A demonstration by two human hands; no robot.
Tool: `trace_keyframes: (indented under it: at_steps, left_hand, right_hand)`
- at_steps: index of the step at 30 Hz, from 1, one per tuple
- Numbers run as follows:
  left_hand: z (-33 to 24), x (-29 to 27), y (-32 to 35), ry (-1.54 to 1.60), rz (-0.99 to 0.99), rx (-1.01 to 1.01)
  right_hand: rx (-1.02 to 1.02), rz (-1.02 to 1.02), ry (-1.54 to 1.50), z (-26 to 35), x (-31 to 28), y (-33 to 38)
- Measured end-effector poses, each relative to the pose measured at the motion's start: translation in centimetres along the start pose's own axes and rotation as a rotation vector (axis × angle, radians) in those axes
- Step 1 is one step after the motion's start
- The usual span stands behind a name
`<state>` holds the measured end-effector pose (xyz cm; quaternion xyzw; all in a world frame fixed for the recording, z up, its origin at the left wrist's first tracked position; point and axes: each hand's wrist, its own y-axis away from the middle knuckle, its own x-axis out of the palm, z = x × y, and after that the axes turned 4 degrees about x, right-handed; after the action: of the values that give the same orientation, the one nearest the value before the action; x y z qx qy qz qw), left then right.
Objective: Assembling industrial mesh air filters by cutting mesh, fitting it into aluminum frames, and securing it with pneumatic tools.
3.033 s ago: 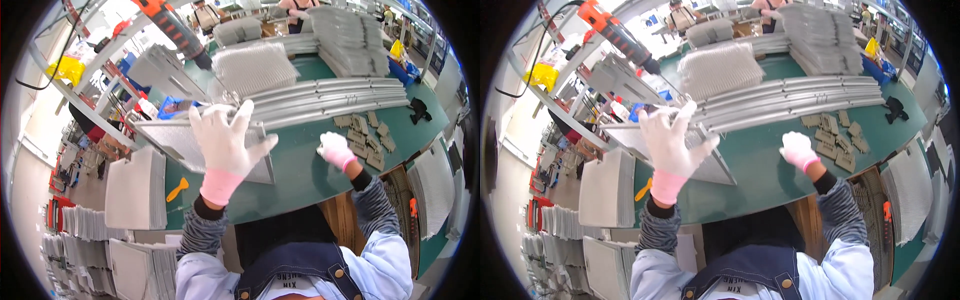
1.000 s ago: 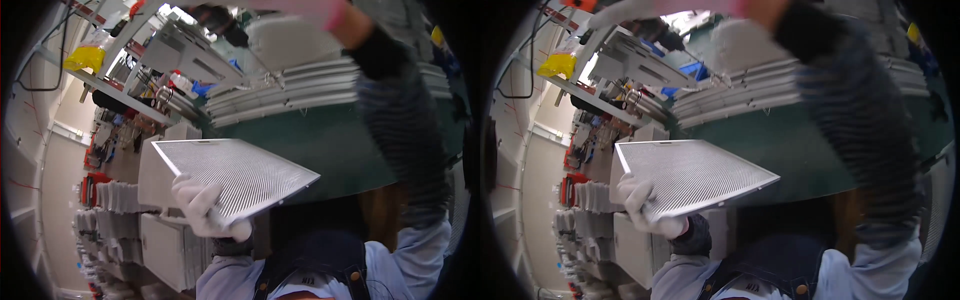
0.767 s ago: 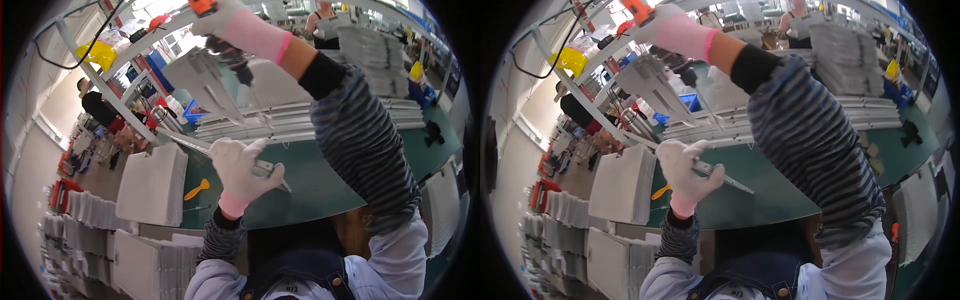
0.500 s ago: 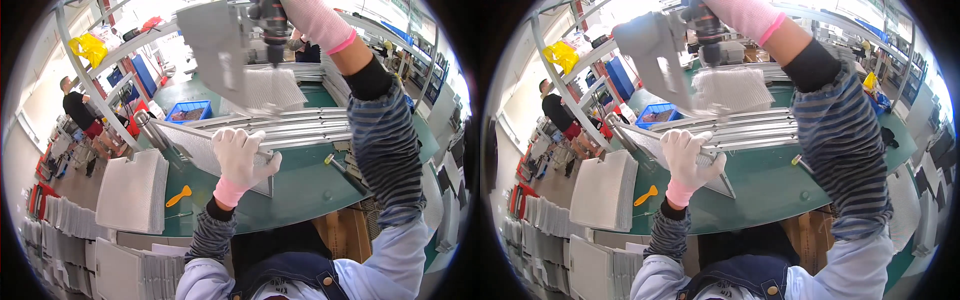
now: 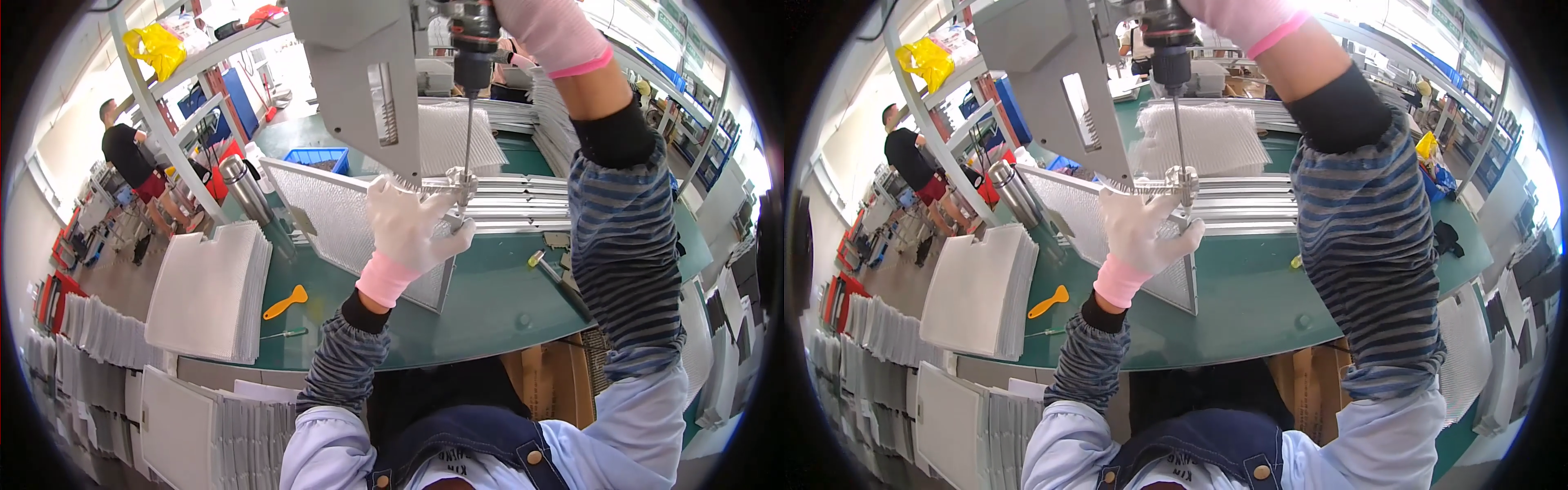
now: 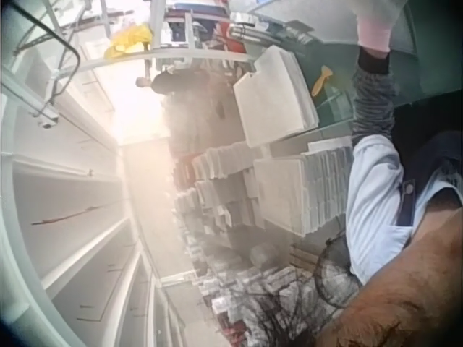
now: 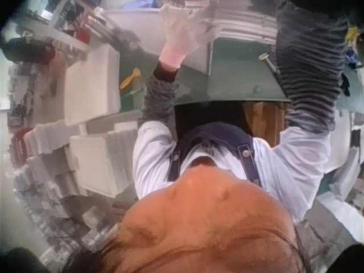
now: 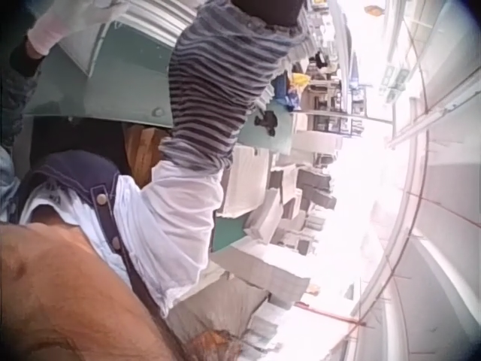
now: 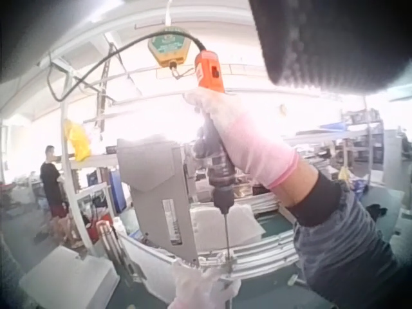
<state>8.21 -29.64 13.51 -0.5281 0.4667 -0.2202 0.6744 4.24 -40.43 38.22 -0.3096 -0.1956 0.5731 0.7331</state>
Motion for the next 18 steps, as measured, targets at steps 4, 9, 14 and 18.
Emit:
trace_keyframes:
  at_steps: [4, 9, 14, 18]
  left_hand:
    - [-0.1, 0.5, -0.3, 0.005, -0.035, 0.023]
    - [0.4, 1.1, -0.1, 0.088, -0.068, 0.029]
    - [-0.1, 1.4, -1.0, 0.194, -0.061, -0.004]
    - [1.1, 0.9, -0.2, 0.123, -0.057, 0.024]
  right_hand:
    - [-0.125, -0.023, -0.003, 0.2, -0.3, -0.1]
    - [-0.123, 0.028, -0.029, -1.1, -0.3, -0.6]
    - [-0.056, -0.042, -0.282, -1.6, -0.9, -0.4]
    - [-0.023, 0.007, -0.253, -2.5, 0.5, 0.9]
